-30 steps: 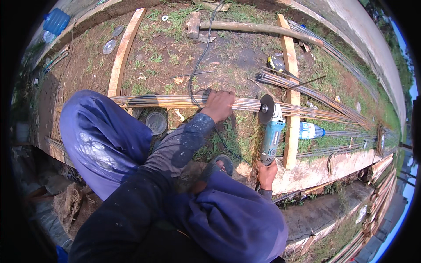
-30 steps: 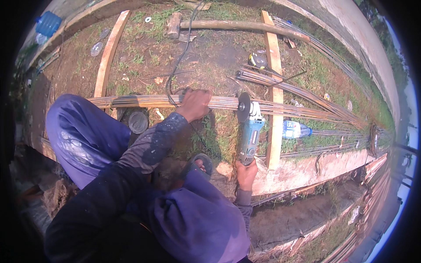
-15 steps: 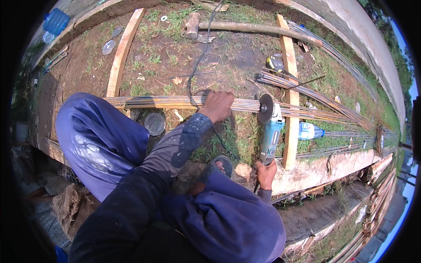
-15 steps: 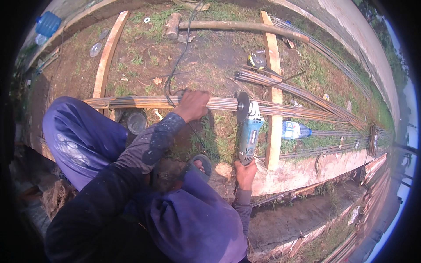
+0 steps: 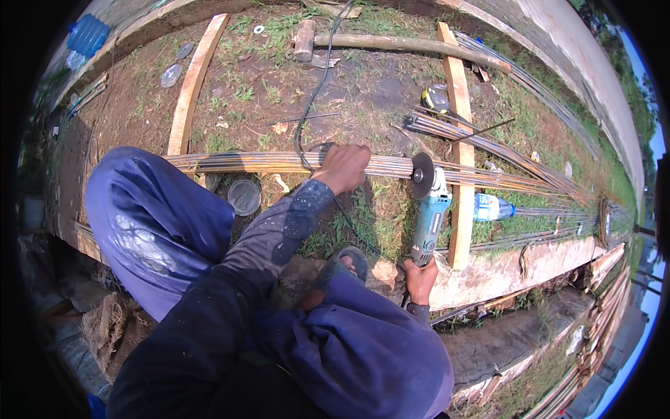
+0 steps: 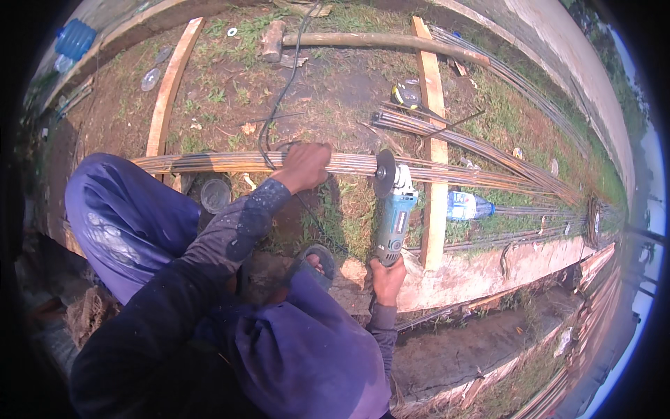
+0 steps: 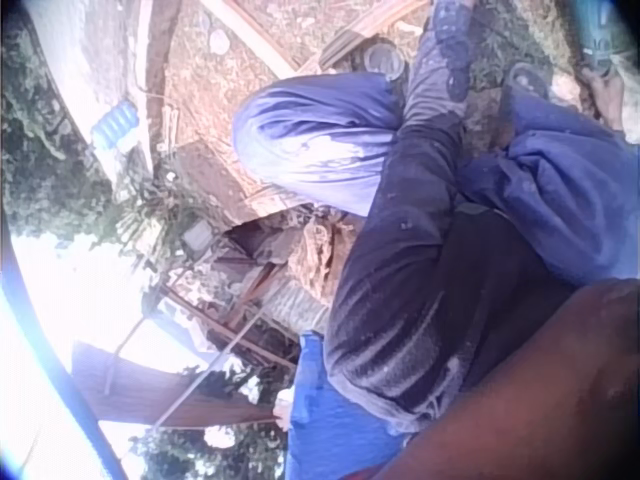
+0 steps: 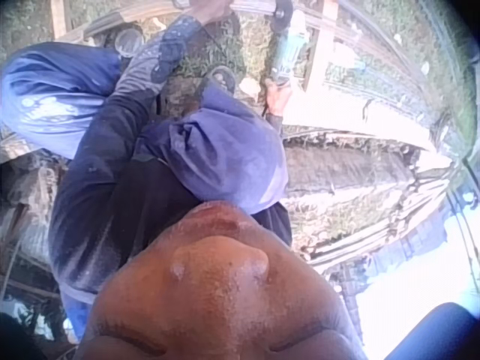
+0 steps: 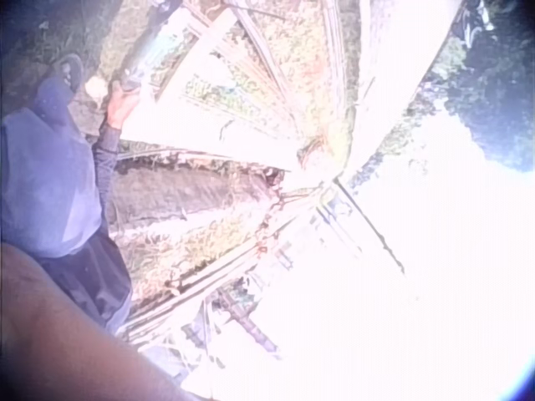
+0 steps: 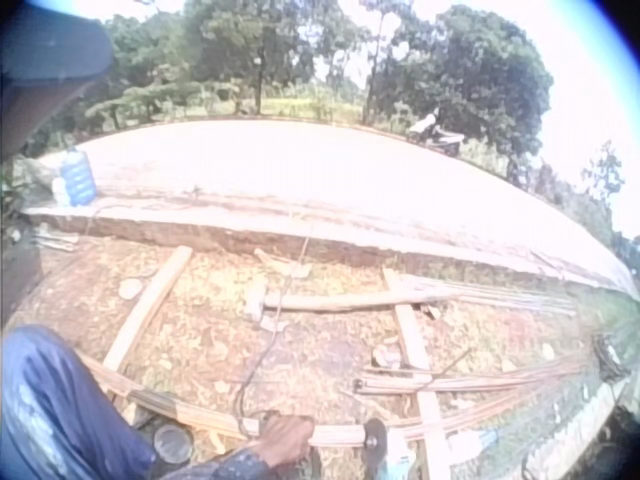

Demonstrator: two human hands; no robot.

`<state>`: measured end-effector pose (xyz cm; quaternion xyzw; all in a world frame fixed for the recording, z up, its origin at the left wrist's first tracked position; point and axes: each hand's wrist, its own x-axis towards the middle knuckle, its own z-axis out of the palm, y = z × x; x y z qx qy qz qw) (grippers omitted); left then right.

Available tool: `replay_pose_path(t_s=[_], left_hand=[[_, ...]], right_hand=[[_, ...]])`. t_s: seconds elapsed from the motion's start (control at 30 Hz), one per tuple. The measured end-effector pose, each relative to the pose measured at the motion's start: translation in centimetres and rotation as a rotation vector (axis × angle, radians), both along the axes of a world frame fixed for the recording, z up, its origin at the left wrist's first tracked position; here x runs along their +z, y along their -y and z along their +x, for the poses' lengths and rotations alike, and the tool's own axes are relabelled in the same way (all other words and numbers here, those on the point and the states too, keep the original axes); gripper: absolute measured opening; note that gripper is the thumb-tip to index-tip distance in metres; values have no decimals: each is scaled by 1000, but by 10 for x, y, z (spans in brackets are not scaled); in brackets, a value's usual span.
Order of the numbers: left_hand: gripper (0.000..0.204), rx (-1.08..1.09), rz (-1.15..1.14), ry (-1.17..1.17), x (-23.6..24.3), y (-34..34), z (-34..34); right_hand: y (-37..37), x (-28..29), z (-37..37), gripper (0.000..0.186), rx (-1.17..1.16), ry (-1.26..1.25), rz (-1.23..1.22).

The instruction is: The person uses an angle grinder to cut a bundle of metal rods resting on wooden supports. After cutting, the person sets the grinder aside and handles the cut rods.

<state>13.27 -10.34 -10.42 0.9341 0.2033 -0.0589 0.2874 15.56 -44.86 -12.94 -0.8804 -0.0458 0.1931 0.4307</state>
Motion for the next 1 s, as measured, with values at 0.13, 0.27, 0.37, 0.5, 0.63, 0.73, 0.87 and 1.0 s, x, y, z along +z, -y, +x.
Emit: replay_pose_path(t_s=[0.13,0.27,0.37,0.5,0.63,0.73,0.87,1.0], left_hand=[[17,-4,39,62,-7,0,-3],[15,-2,54,93,-9,2,-3],[15,-22,15,-17,-9,-1,-1],[18,-14,51,103,-11,2,-5],[20,-23,16,-8,-8,0,-3],[20,-21,38,34,-9,0,-1],[21,-29,75,59,-12,0,-2],[26,24,85,125,-12,4,-5]], right_hand=[[-2,-2,2,24,16,14,26],[-3,-8,5,22,12,16,93],[-3,-6,9,34,29,-54,61],[-9,-8,10,21,19,-15,122],[-16,5,8,23,-13,-104,134],[-12,4,6,25,5,-33,72],[-5,5,-1,27,3,-11,21],[-6,10,-1,33,21,-34,27]])
